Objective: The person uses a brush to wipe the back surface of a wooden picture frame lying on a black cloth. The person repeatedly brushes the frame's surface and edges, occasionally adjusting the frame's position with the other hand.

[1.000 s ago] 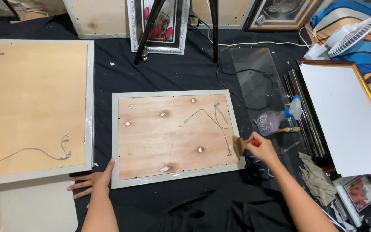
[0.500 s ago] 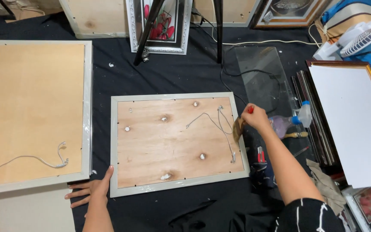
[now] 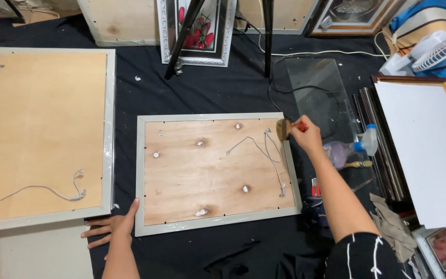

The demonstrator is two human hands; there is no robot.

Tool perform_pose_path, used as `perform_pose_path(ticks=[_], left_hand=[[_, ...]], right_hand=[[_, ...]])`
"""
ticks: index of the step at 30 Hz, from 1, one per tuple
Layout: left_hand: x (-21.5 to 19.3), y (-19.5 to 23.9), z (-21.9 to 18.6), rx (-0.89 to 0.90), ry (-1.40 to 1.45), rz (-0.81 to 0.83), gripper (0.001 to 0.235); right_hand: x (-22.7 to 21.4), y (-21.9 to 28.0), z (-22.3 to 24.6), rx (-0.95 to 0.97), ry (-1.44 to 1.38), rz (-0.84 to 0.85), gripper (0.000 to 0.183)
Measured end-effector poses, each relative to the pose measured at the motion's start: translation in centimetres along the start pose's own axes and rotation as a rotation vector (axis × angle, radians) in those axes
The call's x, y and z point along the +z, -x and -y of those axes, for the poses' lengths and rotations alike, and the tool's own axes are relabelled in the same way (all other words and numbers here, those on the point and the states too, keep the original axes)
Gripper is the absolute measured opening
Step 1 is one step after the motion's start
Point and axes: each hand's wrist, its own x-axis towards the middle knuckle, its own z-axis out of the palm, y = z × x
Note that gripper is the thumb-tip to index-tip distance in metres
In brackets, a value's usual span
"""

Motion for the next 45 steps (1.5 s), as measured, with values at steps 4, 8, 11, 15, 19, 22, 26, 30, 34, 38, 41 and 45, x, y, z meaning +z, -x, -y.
perform_pose_path(ticks=[4, 8, 11, 15, 19, 22, 26, 30, 34, 38, 41, 45], left_hand=[[0.0, 0.4, 0.2, 0.023, 0.008, -0.005, 0.177], [1.7, -0.8, 0.3, 0.054, 0.081, -0.098, 0.180], [2.5, -1.1, 0.5, 0.059, 0.088, -0.167, 0.183], [0.8, 0.5, 0.0, 0.049, 0.088, -0.097, 0.177], [2.5, 0.0, 0.8, 0.067, 0.093, -0.210, 0.180], [2.2, 1.9, 1.2, 0.194, 0.140, -0.217, 0.165], [3.5, 2.5, 0.8, 0.185, 0.159, -0.405, 0.143], [3.9, 2.2, 0.6, 0.176, 0.220, -0.438, 0.127], [4.1, 0.8, 0.8, 0.217, 0.299, -0.402, 0.135], [2.3, 2.3, 0.6, 0.206, 0.291, -0.308, 0.130], [3.6, 1.4, 0.3, 0.193, 0.237, -0.429, 0.110], [3.8, 2.3, 0.2, 0.163, 0.158, -0.554, 0.104]], right_hand=[[-2.3, 7.3, -2.7, 0.054, 0.040, 0.029, 0.011], [-6.1, 13.6, -4.1, 0.209, 0.098, 0.305, 0.009], [-9.5, 16.0, -4.9, 0.241, 0.216, 0.571, 0.007], [-10.5, 17.0, -2.9, 0.127, 0.322, 0.629, 0.018], [-6.6, 17.2, -1.5, -0.047, 0.327, 0.698, 0.006], [-3.1, 18.5, 2.9, -0.031, 0.332, 0.648, 0.020], [3.0, 19.4, 6.6, -0.148, 0.298, 0.681, 0.018], [10.8, 21.3, 10.4, -0.313, 0.185, 0.699, 0.020], [18.5, 25.0, 16.4, -0.381, 0.013, 0.745, 0.020], [22.6, 27.2, 19.5, -0.294, -0.235, 0.740, 0.020], [21.9, 27.1, 18.4, -0.267, -0.268, 0.712, 0.021], [17.3, 24.9, 14.3, -0.270, -0.207, 0.713, 0.021]])
